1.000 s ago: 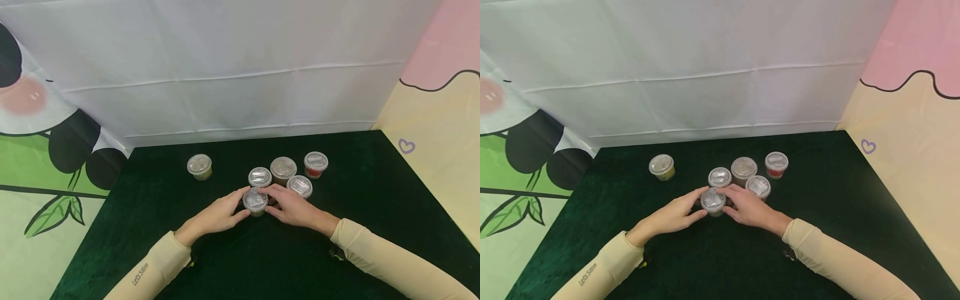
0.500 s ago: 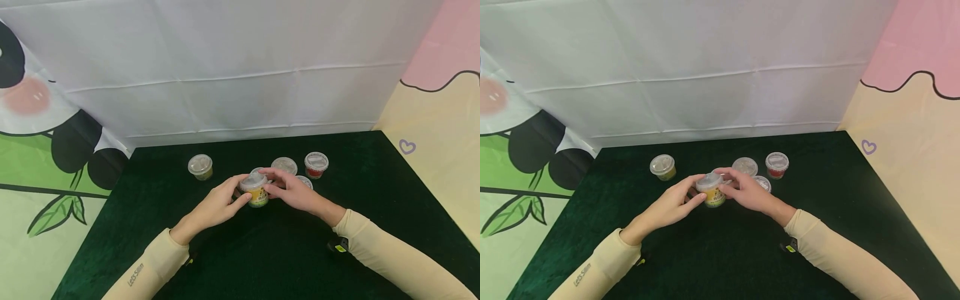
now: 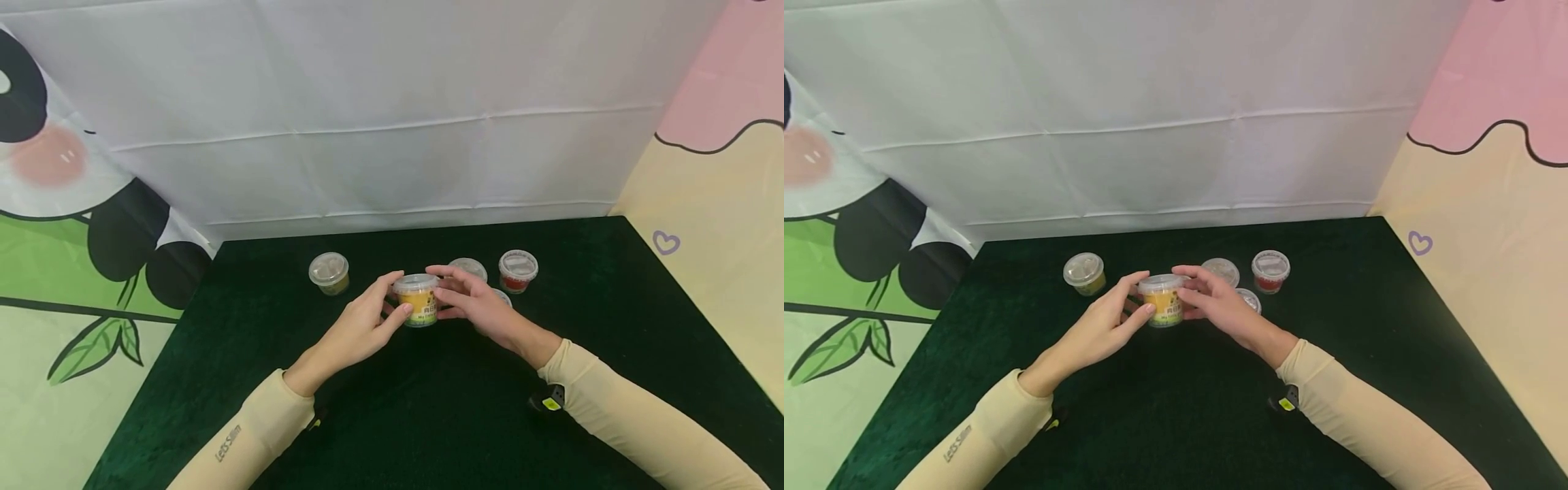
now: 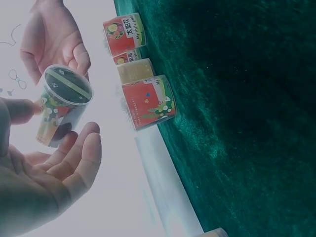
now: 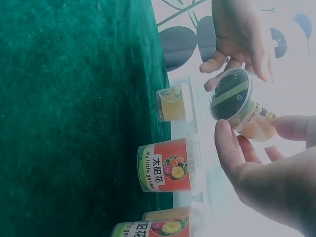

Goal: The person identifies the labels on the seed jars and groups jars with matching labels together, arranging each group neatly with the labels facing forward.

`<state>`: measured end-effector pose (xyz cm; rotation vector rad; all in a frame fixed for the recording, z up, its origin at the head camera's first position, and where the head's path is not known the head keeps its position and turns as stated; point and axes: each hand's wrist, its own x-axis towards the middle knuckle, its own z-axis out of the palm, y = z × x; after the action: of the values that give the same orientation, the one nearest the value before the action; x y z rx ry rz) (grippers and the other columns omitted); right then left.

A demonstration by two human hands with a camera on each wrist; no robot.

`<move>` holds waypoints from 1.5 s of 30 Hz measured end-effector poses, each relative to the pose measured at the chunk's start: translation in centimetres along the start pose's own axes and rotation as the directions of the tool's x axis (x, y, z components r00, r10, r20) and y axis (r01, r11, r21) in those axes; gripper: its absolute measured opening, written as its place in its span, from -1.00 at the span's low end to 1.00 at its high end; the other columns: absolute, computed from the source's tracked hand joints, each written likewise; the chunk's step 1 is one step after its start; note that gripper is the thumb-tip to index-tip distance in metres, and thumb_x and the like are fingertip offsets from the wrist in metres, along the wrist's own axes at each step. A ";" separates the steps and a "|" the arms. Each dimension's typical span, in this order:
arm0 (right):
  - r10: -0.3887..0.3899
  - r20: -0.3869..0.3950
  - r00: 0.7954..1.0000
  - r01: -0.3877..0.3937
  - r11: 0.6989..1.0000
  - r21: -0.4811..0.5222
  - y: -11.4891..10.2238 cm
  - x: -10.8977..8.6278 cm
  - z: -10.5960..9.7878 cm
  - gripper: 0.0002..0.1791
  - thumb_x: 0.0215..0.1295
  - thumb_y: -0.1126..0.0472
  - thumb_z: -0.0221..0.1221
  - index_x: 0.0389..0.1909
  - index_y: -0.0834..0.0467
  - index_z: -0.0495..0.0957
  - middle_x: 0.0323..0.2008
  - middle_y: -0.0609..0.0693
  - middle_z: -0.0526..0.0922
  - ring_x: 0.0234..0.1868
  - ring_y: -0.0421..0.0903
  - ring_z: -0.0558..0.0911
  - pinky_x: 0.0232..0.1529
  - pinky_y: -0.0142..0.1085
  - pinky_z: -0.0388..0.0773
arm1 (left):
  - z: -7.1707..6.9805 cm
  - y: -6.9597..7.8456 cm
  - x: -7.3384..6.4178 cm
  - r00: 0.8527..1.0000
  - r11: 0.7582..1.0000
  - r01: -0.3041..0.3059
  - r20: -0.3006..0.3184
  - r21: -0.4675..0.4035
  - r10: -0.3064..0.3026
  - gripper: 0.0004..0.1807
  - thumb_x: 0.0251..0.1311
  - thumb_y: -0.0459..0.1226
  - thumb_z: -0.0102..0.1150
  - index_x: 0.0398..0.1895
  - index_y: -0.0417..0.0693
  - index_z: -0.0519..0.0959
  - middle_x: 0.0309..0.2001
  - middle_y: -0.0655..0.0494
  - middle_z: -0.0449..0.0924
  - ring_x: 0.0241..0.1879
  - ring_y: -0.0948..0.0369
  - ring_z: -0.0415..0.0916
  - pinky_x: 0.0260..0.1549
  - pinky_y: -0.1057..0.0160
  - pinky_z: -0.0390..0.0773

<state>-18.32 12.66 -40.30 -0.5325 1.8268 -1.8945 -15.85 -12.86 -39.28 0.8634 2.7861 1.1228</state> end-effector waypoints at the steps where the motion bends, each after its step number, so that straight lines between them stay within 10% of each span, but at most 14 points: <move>1: 0.004 -0.002 1.000 -0.004 1.000 0.006 0.0 0.0 0.0 -0.41 0.57 0.15 0.02 0.54 0.08 0.16 0.37 0.23 0.33 0.29 0.16 0.46 0.23 -0.01 0.51 | 0.0 0.0 0.0 1.000 1.000 0.006 0.001 -0.002 -0.006 -0.34 0.52 0.00 0.04 0.55 0.04 0.10 0.14 0.03 0.46 -0.06 0.22 0.58 -0.20 0.26 0.65; 45: 0.022 -0.019 1.000 -0.021 0.996 0.090 -0.2 0.7 1.0 -0.39 0.53 0.18 0.07 0.51 0.07 0.13 0.38 0.20 0.18 0.31 0.17 0.41 0.30 -0.01 0.44 | -0.4 0.0 0.2 0.998 0.990 0.032 0.050 -0.137 -0.025 -0.25 0.60 -0.07 -0.13 0.66 0.09 -0.22 0.42 -0.16 0.31 0.05 0.15 0.63 -0.01 0.18 0.64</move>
<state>-18.34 11.41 -40.05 -0.4633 1.7427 -1.9637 -16.08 -13.03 -39.02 0.8230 2.6366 1.2546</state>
